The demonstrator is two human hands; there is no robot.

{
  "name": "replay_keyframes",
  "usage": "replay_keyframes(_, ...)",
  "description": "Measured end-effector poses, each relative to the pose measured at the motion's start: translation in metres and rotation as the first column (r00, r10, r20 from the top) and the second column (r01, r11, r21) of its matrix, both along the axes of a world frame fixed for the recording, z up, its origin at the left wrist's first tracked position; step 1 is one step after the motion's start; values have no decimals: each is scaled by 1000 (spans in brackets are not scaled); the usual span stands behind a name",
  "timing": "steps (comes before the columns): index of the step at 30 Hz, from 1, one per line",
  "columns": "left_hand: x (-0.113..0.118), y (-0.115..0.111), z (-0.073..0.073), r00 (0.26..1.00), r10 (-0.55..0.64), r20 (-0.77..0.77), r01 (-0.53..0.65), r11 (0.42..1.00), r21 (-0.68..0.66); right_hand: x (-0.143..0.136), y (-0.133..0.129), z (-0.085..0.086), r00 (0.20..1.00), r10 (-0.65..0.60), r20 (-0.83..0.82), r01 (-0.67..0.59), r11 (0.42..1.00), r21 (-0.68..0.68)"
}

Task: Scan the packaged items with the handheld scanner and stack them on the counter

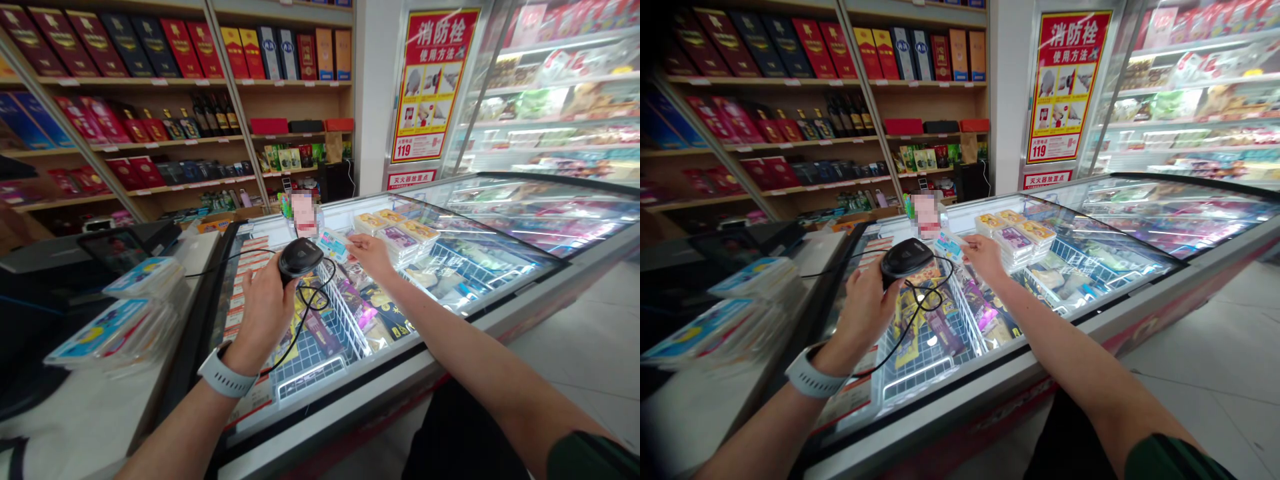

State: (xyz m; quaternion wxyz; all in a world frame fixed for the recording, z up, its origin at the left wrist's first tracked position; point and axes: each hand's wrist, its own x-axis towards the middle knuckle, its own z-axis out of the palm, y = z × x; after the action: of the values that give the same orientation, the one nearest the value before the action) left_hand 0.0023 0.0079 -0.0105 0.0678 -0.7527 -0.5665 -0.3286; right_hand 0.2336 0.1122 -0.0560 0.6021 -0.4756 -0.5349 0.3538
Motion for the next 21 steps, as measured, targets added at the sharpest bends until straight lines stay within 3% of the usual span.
replay_keyframes(14, 2, -2, 1, 1000, -23, 7, 23, 999, -25, -3, -3, 0, 999, 9, 32, -10, 1000, 18)
replay_keyframes(18, 1, -1, 0, 1000, -15, 7, 15, 999, -40, -3, -8, 2, 989, -24, 143, 17, 999, 51)
replay_keyframes(21, 1, 0, 0, 1000, -9, 3, 10, 999, -34, 2, -13, 9, 945, -141, 294, 113, 987, 111)
